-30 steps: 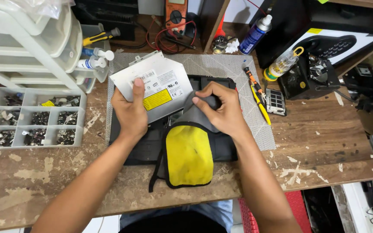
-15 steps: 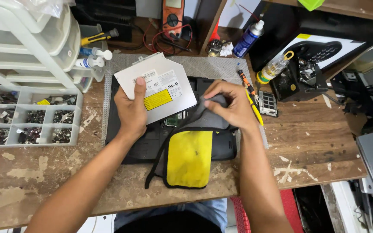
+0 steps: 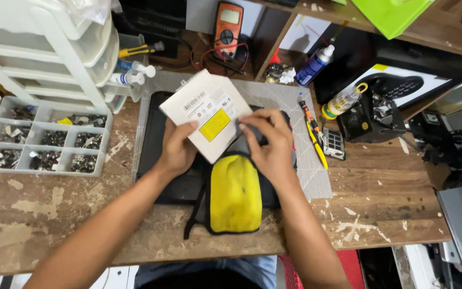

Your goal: Inspecting and attempting to install an optical drive into a laptop

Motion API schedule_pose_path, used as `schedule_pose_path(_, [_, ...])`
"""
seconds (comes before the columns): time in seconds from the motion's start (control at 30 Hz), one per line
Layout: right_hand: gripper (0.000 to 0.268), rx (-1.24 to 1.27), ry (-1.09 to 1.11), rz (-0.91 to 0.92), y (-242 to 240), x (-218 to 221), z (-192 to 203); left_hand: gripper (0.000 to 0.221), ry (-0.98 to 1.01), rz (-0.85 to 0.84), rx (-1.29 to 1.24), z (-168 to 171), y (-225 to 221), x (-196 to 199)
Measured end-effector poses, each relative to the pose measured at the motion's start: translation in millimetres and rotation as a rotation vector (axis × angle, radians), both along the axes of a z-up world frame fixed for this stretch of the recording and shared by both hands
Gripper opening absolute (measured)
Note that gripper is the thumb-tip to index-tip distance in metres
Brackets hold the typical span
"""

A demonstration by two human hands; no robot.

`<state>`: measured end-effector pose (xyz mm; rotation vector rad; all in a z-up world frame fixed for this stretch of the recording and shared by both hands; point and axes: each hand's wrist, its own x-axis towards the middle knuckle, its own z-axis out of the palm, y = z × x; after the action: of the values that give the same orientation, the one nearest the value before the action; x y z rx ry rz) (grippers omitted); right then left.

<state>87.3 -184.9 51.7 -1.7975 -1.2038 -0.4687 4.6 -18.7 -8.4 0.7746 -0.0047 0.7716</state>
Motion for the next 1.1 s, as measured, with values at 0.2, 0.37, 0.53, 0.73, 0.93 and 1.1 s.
schedule_pose_path(0.2, [0.016,0.094,0.151,0.014,-2,13,-6,0.05,-0.035,-0.385,0.267,-22,8,-8])
schedule_pose_path(0.37, [0.015,0.166,0.237,0.065,-1,23,-20,0.061,0.163,-0.449,0.678,15,18,-23])
schedule_pose_path(0.53, [0.017,0.227,0.324,0.064,0,24,-24,0.05,0.172,-0.518,0.694,2,10,-19])
schedule_pose_path(0.73, [0.016,0.226,0.292,-0.013,-1,29,-26,0.06,0.127,-0.47,0.722,4,-2,-23])
schedule_pose_path(0.93, [0.015,0.232,0.356,-0.097,1,33,-33,0.096,0.069,-0.418,0.749,4,-7,-22])
schedule_pose_path(1.1, [0.01,0.25,0.478,-0.137,2,27,-34,0.134,0.01,-0.35,0.769,5,-9,-25])
